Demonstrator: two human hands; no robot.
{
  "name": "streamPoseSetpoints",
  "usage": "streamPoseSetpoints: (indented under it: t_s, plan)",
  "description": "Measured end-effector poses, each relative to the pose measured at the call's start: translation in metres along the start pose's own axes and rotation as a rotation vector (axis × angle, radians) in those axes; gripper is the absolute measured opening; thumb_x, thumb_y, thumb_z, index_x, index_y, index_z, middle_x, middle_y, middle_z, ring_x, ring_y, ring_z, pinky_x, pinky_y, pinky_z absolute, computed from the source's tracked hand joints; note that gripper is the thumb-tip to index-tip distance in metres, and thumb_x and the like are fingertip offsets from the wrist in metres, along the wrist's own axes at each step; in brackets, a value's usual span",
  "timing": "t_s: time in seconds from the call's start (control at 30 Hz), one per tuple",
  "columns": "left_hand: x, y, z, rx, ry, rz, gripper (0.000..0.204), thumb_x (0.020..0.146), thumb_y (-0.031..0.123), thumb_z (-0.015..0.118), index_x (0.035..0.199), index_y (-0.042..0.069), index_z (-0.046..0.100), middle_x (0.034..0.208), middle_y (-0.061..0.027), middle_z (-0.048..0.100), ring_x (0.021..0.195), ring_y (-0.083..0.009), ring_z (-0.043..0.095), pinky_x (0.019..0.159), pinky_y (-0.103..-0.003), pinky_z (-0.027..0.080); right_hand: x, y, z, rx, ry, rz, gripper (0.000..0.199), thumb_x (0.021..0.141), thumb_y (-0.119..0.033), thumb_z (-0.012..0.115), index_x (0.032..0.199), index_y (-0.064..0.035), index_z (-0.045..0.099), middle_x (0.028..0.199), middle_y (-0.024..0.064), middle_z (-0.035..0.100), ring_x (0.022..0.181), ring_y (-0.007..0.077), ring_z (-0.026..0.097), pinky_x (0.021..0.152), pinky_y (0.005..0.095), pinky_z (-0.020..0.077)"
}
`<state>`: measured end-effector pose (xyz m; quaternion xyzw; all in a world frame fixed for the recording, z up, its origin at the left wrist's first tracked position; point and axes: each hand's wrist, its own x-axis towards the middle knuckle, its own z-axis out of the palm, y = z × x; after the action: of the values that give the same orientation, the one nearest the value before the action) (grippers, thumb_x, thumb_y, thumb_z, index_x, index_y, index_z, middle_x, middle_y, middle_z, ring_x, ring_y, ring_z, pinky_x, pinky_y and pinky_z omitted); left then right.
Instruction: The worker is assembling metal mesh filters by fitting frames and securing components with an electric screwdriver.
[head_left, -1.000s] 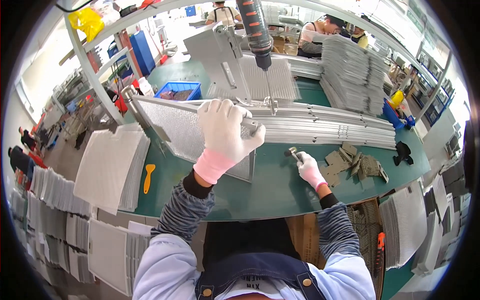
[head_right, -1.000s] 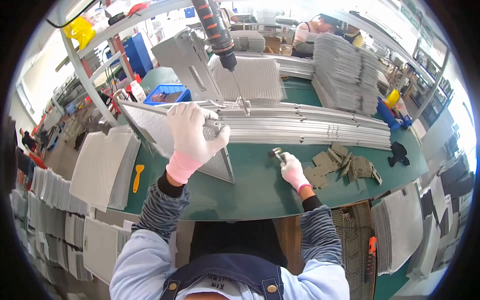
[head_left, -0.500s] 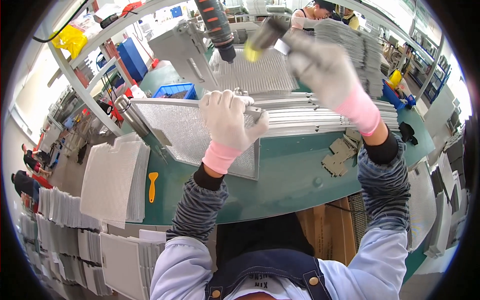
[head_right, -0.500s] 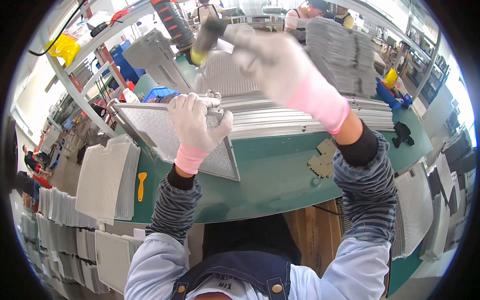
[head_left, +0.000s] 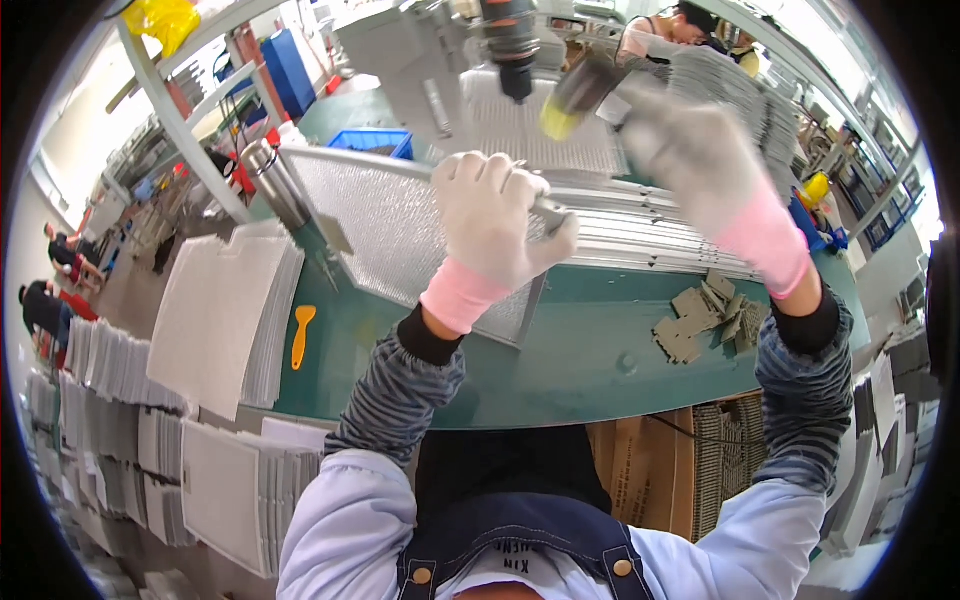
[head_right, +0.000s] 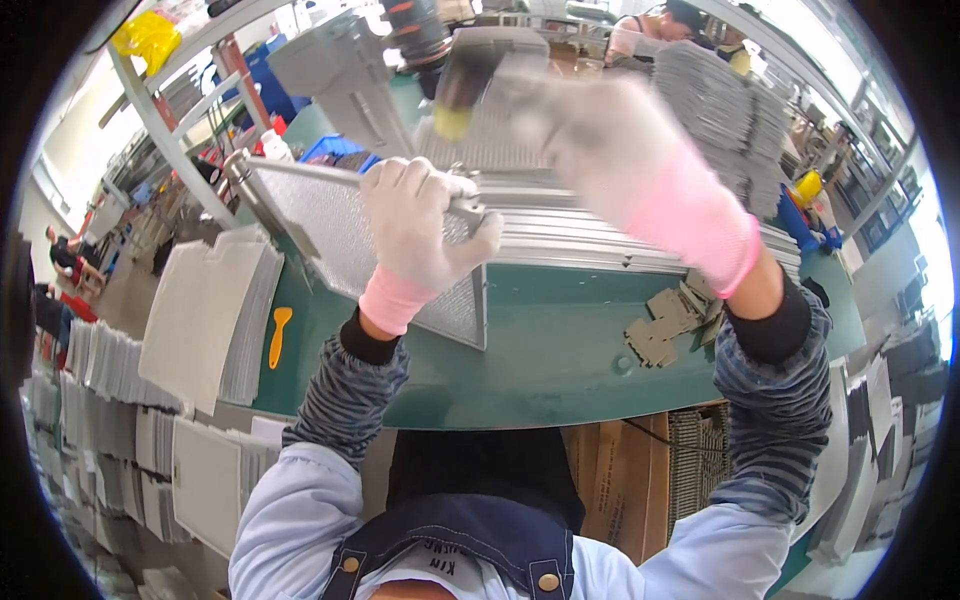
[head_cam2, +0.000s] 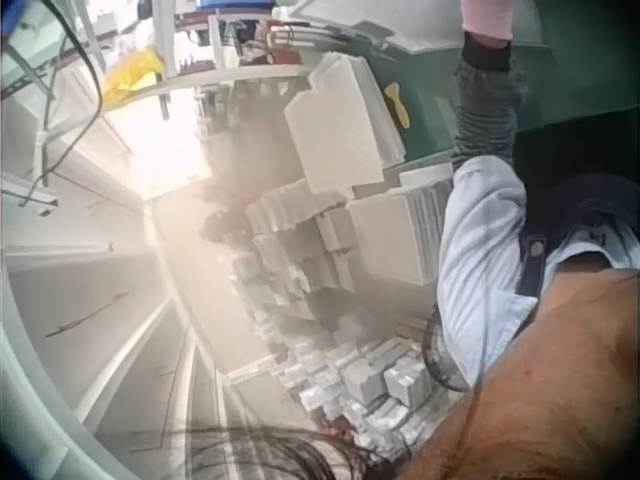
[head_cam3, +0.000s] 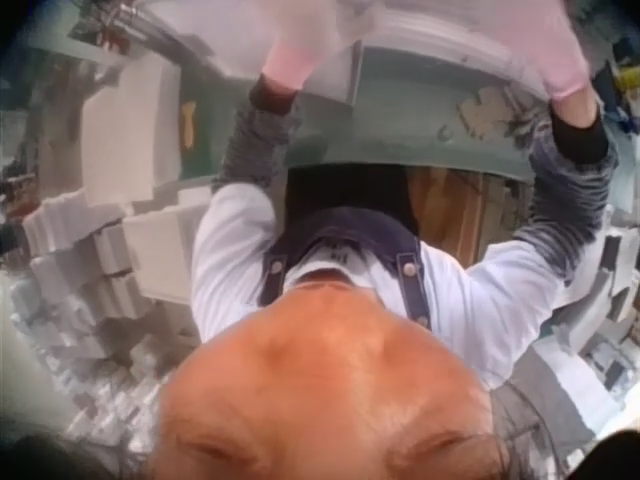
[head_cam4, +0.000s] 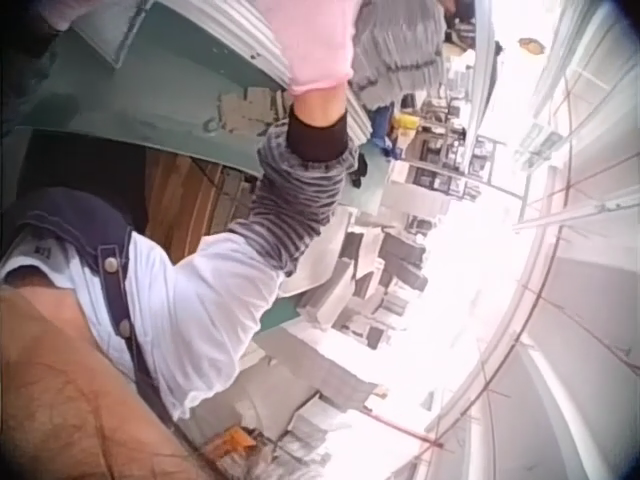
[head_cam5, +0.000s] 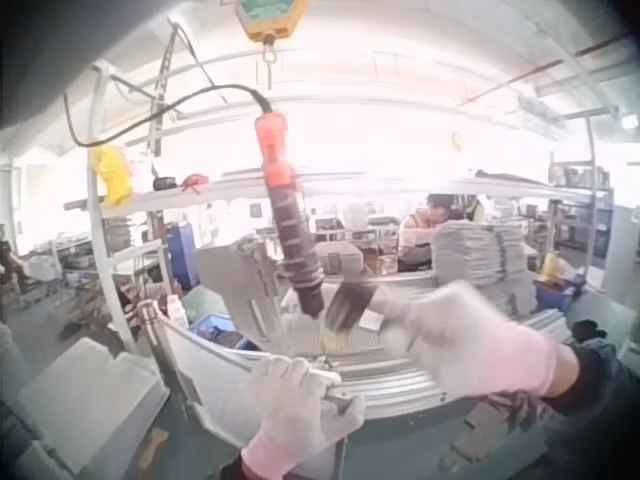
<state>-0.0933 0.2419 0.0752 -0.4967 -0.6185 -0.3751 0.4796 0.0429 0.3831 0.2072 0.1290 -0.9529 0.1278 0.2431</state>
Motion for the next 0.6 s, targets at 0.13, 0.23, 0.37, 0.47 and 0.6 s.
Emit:
streamPoseSetpoints:
  t_s: [0.13, 0.23, 0.37, 0.47, 0.6]
  plan:
    - [-0.006, -0.002, -0.002, 0.013, 0.014, -0.021, 0.034, 0.063, 0.038, 0.072, 0.075, 0.011, 0.055, 0.077, -0.0059, 0.048, 0.077, -0.0257, 0.048, 0.076, -0.041, 0.034, -0.014, 0.003, 0.018, 0.118, -0.225, 0.053, 0.037, 0.091, -0.004, 0.049, 0.127, -0.0004, 0.057, 0.061, 0.0080, 0.048, 0.054, 0.0104, 0.044, 0.054, 0.0273, 0.0413]
    - [-0.005, -0.002, -0.015, 0.018, 0.052, -0.047, 0.032, 0.059, 0.030, 0.075, 0.076, 0.013, 0.054, 0.073, -0.0045, 0.045, 0.072, -0.0252, 0.047, 0.072, -0.040, 0.036, -0.047, 0.007, 0.044, 0.253, -0.097, 0.340, 0.033, 0.092, -0.005, 0.049, 0.122, 0.0032, 0.058, 0.066, 0.0053, 0.053, 0.056, 0.0101, 0.044, 0.053, 0.0278, 0.0407]
    - [-0.012, 0.006, -0.030, -0.043, 0.087, -0.051, 0.035, 0.056, 0.033, 0.075, 0.076, 0.012, 0.054, 0.074, -0.0055, 0.045, 0.074, -0.0261, 0.046, 0.073, -0.041, 0.037, -0.151, 0.076, 0.154, 0.286, -0.094, 0.629, 0.027, 0.094, -0.011, 0.050, 0.115, 0.0005, 0.062, 0.069, 0.0079, 0.058, 0.056, 0.0139, 0.049, 0.055, 0.0311, 0.0435]
    - [-0.007, 0.017, -0.031, -0.100, 0.146, -0.023, 0.037, 0.056, 0.034, 0.075, 0.080, 0.011, 0.057, 0.076, -0.0054, 0.045, 0.077, -0.0270, 0.047, 0.076, -0.042, 0.038, -0.224, 0.126, 0.213, -0.307, -0.399, 0.579, 0.027, 0.094, -0.017, 0.050, 0.114, -0.0013, 0.058, 0.075, 0.0164, 0.064, 0.059, 0.0318, 0.059, 0.061, 0.0439, 0.0498]
    - [-0.012, 0.016, -0.030, -0.085, 0.075, -0.054, 0.036, 0.057, 0.032, 0.075, 0.084, 0.013, 0.060, 0.076, -0.0035, 0.046, 0.079, -0.0249, 0.048, 0.079, -0.042, 0.038, -0.157, 0.167, 0.147, -0.179, -0.162, 0.402, 0.022, 0.089, -0.015, 0.056, 0.106, -0.0028, 0.062, 0.087, 0.0184, 0.067, 0.073, 0.0320, 0.064, 0.066, 0.0382, 0.0502]
